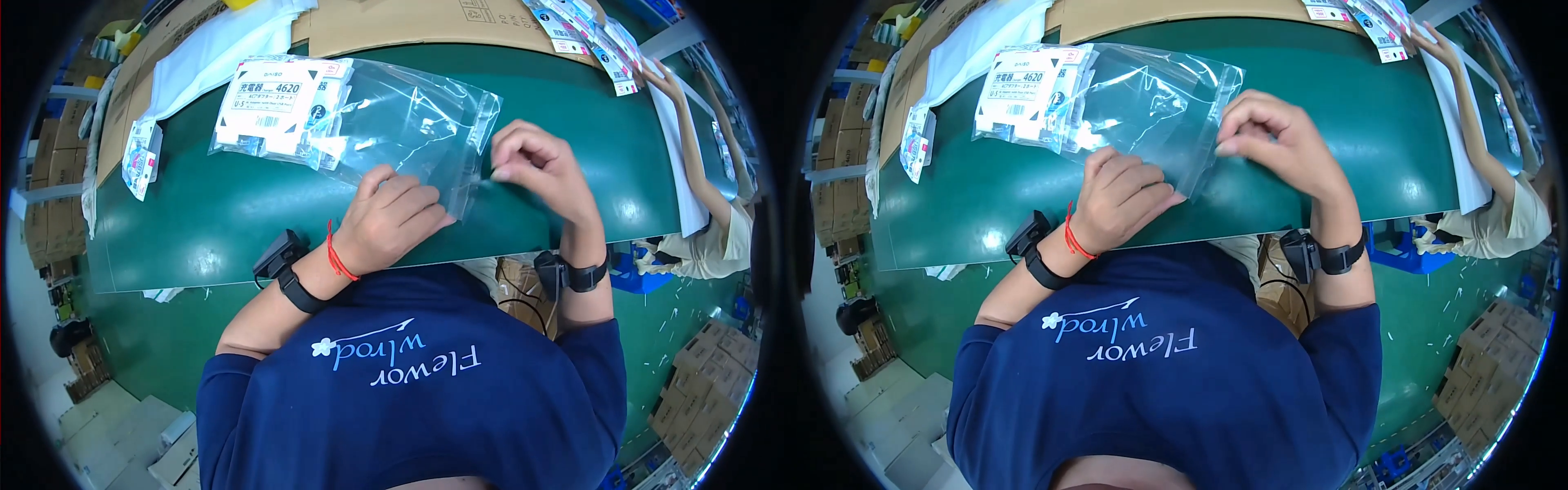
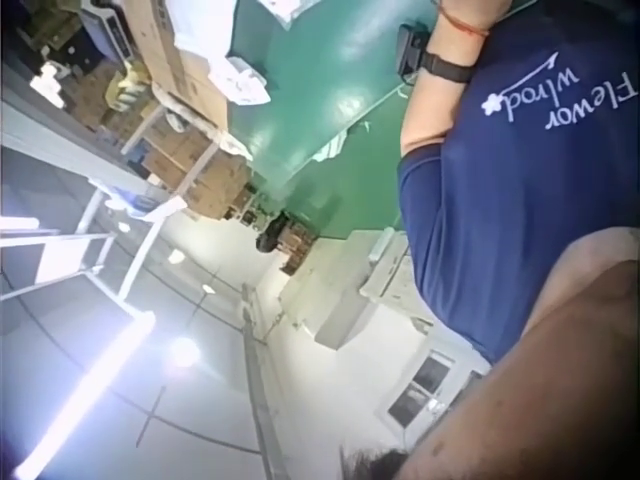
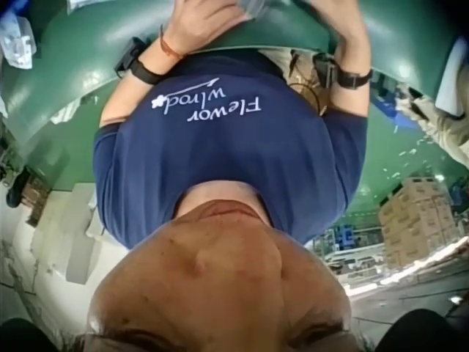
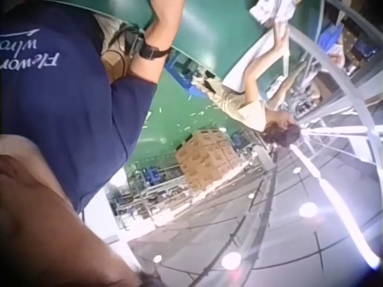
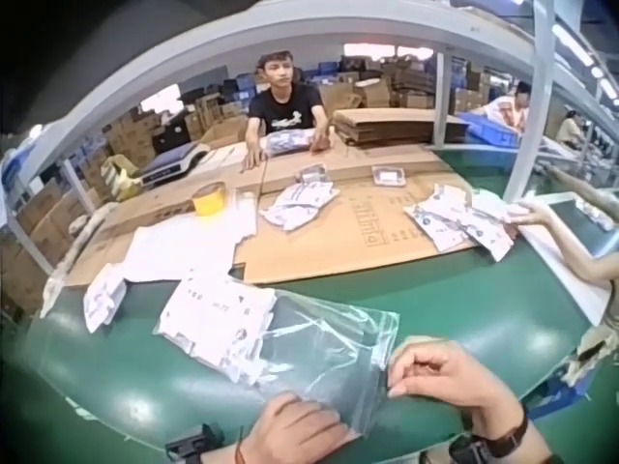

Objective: The person packages USB chargers by hand, picking up a plastic bag and placing chargers inside. They then select a paper label from a stack, slide it into the bag with the chargers, and seal the bag's adhesive strip.

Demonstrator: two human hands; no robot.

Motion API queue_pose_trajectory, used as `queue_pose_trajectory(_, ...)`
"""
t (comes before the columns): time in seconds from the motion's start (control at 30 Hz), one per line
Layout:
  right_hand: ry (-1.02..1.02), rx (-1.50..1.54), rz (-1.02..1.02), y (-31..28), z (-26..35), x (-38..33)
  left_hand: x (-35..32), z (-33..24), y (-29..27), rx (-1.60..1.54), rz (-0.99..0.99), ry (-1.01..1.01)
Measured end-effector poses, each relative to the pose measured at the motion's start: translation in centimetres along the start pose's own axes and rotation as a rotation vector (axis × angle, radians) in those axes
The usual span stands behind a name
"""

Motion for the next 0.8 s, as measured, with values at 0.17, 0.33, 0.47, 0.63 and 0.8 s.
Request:
queue_pose_trajectory(0.17, 0.057, -0.193, 0.271, 3.4, 0.9, 1.2, 0.0, 0.1, 0.1, 0.008, -0.014, -0.004)
queue_pose_trajectory(0.33, 0.001, -0.243, 0.425, 4.2, 0.8, 2.2, 0.2, 0.2, -0.4, 0.002, -0.020, 0.012)
queue_pose_trajectory(0.47, 0.009, -0.308, 0.498, 4.2, 0.6, 2.3, 0.3, 0.2, -0.4, 0.003, -0.039, 0.025)
queue_pose_trajectory(0.63, -0.027, -0.280, 0.252, 3.6, -0.3, 2.3, -0.1, 0.3, -0.7, 0.003, -0.057, 0.020)
queue_pose_trajectory(0.8, -0.266, 0.458, -0.538, -8.9, -4.9, -0.1, -0.6, 0.3, -0.5, -0.010, -0.035, 0.057)
Point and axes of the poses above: each hand's wrist, its own x-axis towards the middle knuckle, its own y-axis out of the palm, z = x × y, the point moved 4 cm from there along x, towards the middle knuckle, and after that the axes turned 14 degrees about z, right-handed, at the moved point
